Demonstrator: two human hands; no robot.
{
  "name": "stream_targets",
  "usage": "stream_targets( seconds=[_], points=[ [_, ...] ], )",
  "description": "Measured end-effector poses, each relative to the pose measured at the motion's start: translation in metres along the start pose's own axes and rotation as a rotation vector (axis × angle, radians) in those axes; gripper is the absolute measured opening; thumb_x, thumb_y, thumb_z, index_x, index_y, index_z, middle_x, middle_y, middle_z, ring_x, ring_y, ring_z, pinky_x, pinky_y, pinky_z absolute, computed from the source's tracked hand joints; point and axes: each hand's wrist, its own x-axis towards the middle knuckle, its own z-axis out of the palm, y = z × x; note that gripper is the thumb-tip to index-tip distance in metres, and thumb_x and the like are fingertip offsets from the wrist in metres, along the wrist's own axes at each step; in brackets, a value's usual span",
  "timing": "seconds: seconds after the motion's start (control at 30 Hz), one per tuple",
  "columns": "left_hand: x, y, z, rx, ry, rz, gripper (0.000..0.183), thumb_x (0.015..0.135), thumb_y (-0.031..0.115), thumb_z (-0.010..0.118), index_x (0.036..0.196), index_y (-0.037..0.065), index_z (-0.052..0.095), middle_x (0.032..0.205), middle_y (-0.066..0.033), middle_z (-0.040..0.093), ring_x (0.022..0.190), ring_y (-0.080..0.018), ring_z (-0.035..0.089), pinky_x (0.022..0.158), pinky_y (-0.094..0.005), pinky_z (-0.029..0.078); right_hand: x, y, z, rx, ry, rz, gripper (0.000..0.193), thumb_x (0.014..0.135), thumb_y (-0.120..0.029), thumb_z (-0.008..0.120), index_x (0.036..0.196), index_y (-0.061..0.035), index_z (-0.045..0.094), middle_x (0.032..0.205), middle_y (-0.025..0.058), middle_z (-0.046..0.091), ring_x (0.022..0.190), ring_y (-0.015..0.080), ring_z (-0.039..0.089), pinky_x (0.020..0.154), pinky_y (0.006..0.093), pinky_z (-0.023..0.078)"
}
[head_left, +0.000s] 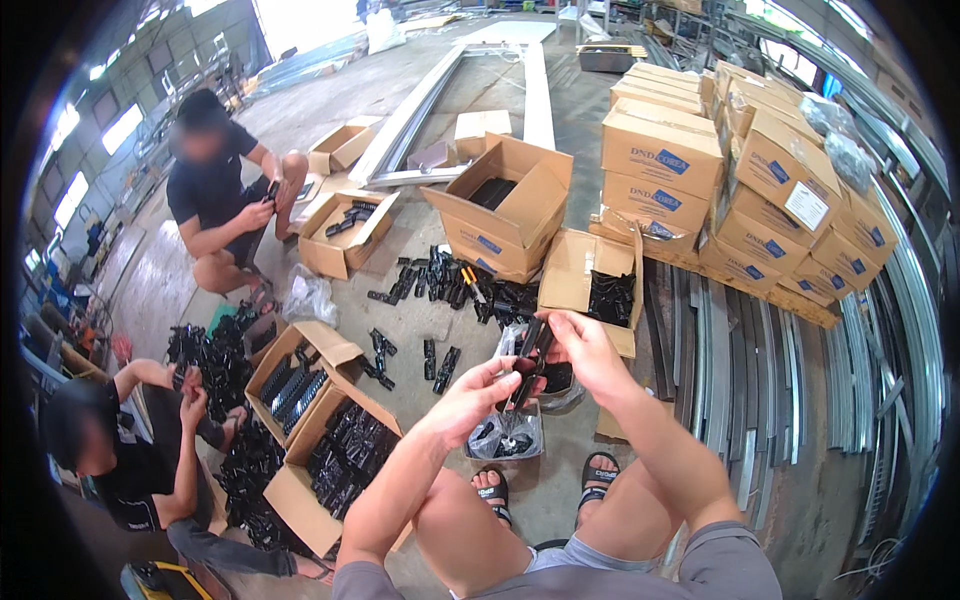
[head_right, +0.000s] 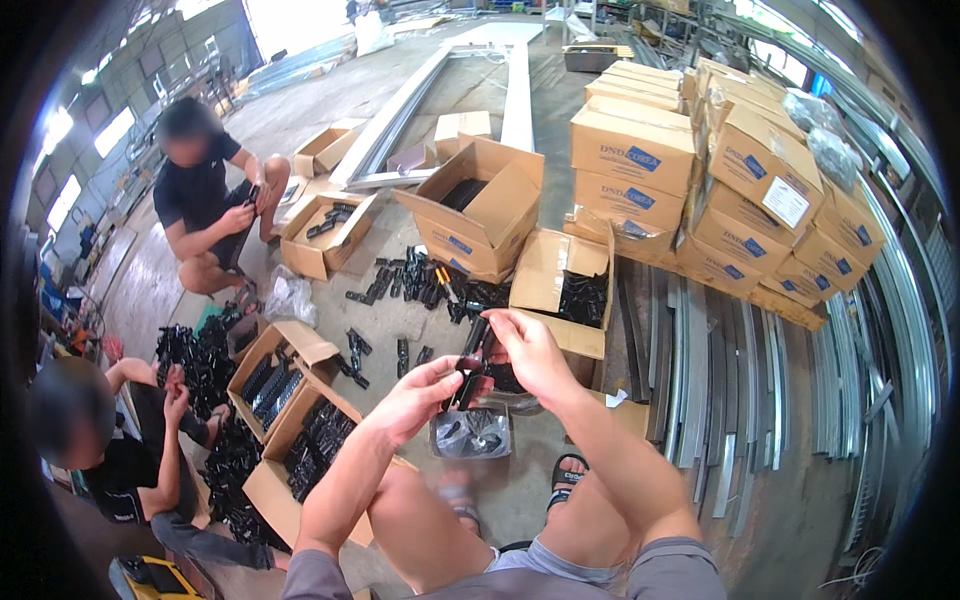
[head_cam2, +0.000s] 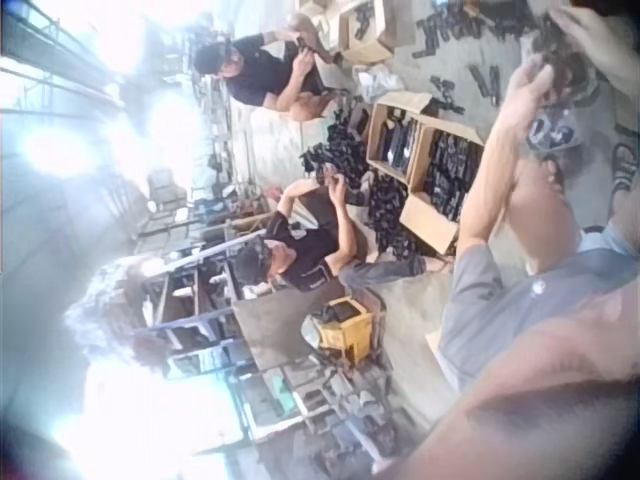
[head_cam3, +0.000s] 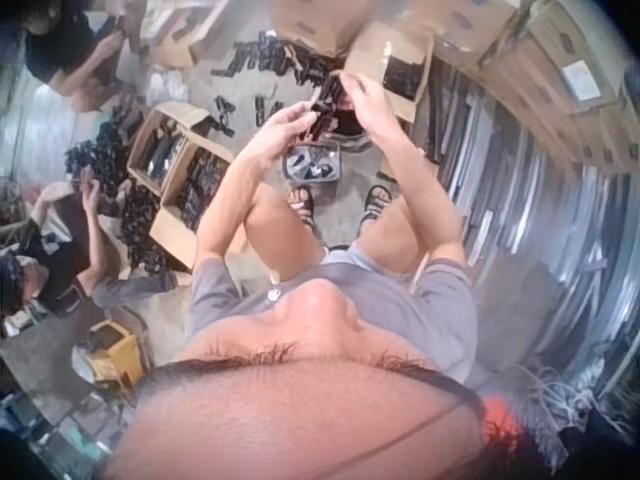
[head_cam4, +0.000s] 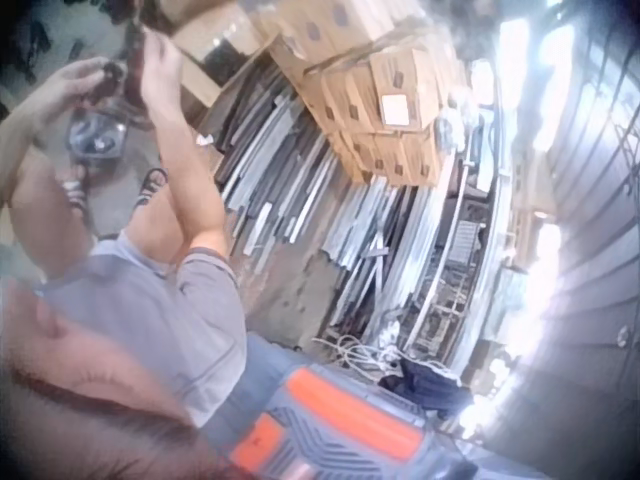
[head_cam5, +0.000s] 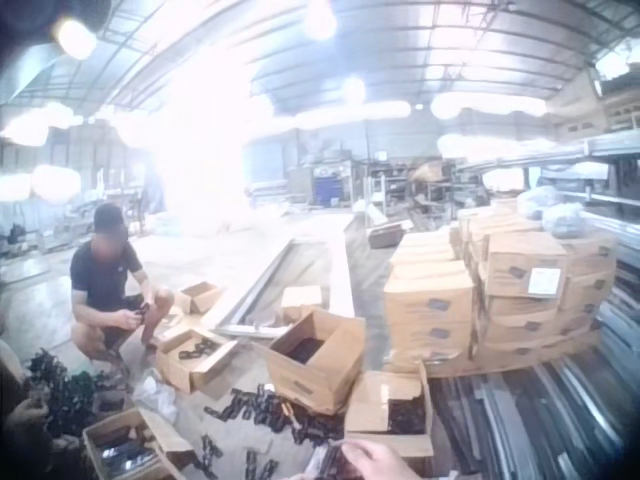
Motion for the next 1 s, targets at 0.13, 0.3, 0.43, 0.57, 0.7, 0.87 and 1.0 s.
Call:
stream_targets(
  seconds=[0.13, 0.3, 0.43, 0.57, 0.7, 0.87, 1.0],
  points=[
    [0.008, -0.017, 0.019, 0.312, 0.099, 0.086, 0.038, 0.101, 0.016, 0.06, 0.134, -0.003, 0.055, 0.115, -0.0061, 0.068, 0.105, -0.0103, 0.061, 0.093, -0.0274, 0.049, -0.02, 0.02, -0.006, 0.014, 0.076, -0.062, 0.038, 0.106, -0.034, 0.05, 0.12, -0.0003, 0.06, 0.109, 0.0093, 0.072, 0.092, 0.0144, 0.069, 0.082, 0.0294, 0.055],
    [0.012, -0.021, 0.035, 0.505, 0.146, 0.073, 0.042, 0.098, 0.009, 0.064, 0.135, -0.008, 0.053, 0.112, -0.0034, 0.067, 0.097, -0.0068, 0.06, 0.088, -0.024, 0.05, -0.023, 0.027, -0.015, 0.007, 0.113, -0.072, 0.036, 0.105, -0.027, 0.055, 0.12, 0.0057, 0.062, 0.1, 0.0057, 0.069, 0.087, 0.0098, 0.064, 0.08, 0.0273, 0.054],
    [0.009, -0.008, 0.055, 0.61, 0.131, 0.069, 0.054, 0.093, 0.004, 0.069, 0.139, -0.011, 0.046, 0.112, -0.0052, 0.067, 0.098, -0.0078, 0.061, 0.088, -0.0251, 0.051, -0.029, 0.015, -0.026, -0.041, 0.065, -0.078, 0.037, 0.105, -0.03, 0.053, 0.118, 0.0036, 0.062, 0.107, 0.0101, 0.072, 0.092, 0.0121, 0.067, 0.082, 0.028, 0.055],
    [0.013, -0.014, 0.058, 0.515, 0.09, 0.065, 0.066, 0.088, -0.003, 0.072, 0.144, -0.012, 0.038, 0.115, -0.007, 0.067, 0.101, -0.0095, 0.062, 0.091, -0.0261, 0.051, -0.03, 0.013, -0.037, -0.076, 0.055, -0.07, 0.037, 0.105, -0.028, 0.054, 0.121, 0.0046, 0.061, 0.107, 0.0103, 0.072, 0.093, 0.0124, 0.067, 0.083, 0.027, 0.053],
    [0.016, -0.023, 0.046, 0.4, 0.1, 0.035, 0.07, 0.088, -0.003, 0.072, 0.146, -0.012, 0.035, 0.118, -0.0086, 0.067, 0.104, -0.0107, 0.062, 0.093, -0.0273, 0.051, -0.029, 0.019, -0.038, -0.149, 0.071, -0.137, 0.038, 0.103, -0.027, 0.059, 0.119, 0.0068, 0.064, 0.093, 0.0051, 0.069, 0.08, 0.0082, 0.061, 0.073, 0.0254, 0.05],
    [0.02, -0.028, 0.036, 0.409, 0.068, 0.028, 0.071, 0.088, -0.002, 0.072, 0.148, -0.011, 0.034, 0.122, -0.01, 0.066, 0.108, -0.0114, 0.061, 0.095, -0.0279, 0.05, -0.033, 0.012, -0.039, -0.147, 0.074, -0.079, 0.04, 0.102, -0.028, 0.06, 0.12, 0.0068, 0.064, 0.095, 0.0073, 0.07, 0.082, 0.0101, 0.063, 0.074, 0.0265, 0.052],
    [0.021, -0.026, 0.031, 0.449, 0.062, 0.018, 0.068, 0.088, -0.004, 0.071, 0.148, -0.006, 0.041, 0.117, -0.0013, 0.064, 0.1, -0.0044, 0.056, 0.089, -0.0231, 0.049, -0.032, 0.013, -0.043, -0.207, 0.068, 0.018, 0.039, 0.101, -0.026, 0.06, 0.122, 0.0071, 0.063, 0.095, 0.0069, 0.07, 0.082, 0.0099, 0.063, 0.074, 0.0278, 0.054]
  ],
)
